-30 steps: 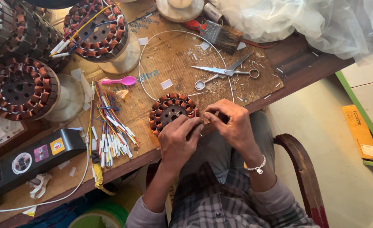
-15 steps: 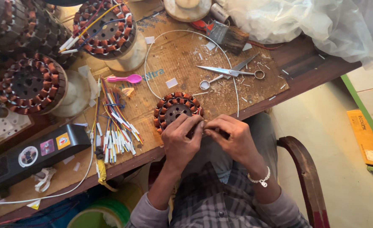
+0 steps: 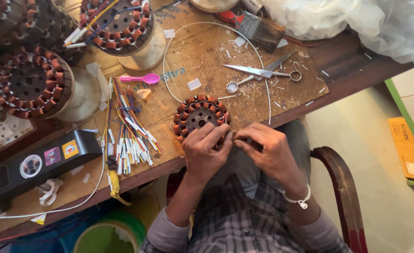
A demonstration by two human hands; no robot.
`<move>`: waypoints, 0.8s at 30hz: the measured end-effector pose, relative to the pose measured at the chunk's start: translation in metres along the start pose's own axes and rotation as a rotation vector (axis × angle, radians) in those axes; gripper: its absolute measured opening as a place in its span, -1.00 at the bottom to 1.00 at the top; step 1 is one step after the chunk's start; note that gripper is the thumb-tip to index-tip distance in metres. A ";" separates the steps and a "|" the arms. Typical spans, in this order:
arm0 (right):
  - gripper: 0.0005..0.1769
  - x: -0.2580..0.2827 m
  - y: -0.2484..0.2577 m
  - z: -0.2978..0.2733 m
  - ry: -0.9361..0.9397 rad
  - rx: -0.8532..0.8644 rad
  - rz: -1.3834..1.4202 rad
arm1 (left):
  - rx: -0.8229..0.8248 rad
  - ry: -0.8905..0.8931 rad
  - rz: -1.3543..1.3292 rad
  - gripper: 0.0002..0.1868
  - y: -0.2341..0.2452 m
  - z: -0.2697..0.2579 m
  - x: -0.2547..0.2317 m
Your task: The person winds and secures colored wires into the slots of a motor stator, using shears to trim excess wire and a small metal tool to push wires into place. The person repeatedly inserts, adjusts, and trims wires across multiple slots, then lifts and rotates the stator to continue the process.
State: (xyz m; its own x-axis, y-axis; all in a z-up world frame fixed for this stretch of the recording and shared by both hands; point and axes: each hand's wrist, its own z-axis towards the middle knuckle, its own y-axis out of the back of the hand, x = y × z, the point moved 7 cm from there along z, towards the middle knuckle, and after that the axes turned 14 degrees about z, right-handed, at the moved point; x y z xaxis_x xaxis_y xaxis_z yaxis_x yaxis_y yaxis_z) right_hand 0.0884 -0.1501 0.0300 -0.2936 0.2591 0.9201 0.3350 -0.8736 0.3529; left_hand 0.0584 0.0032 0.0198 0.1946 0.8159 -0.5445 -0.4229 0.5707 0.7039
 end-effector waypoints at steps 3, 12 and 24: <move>-0.84 0.001 0.007 0.009 0.064 -0.006 -0.019 | 0.006 -0.031 0.011 -0.79 0.000 0.000 -0.001; -0.85 0.000 -0.005 0.009 0.015 0.061 -0.018 | 0.028 0.012 -0.026 -0.80 0.001 0.003 -0.001; -0.87 -0.022 0.003 0.026 -0.063 -0.105 0.101 | 0.100 0.005 -0.053 -0.82 0.004 0.008 -0.004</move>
State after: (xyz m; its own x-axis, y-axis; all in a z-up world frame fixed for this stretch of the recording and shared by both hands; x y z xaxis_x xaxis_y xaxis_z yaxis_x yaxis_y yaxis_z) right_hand 0.1190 -0.1475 0.0154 -0.2049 0.1901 0.9601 0.2639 -0.9339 0.2412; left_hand 0.0627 0.0028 0.0284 0.2098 0.7837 -0.5846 -0.3214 0.6200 0.7158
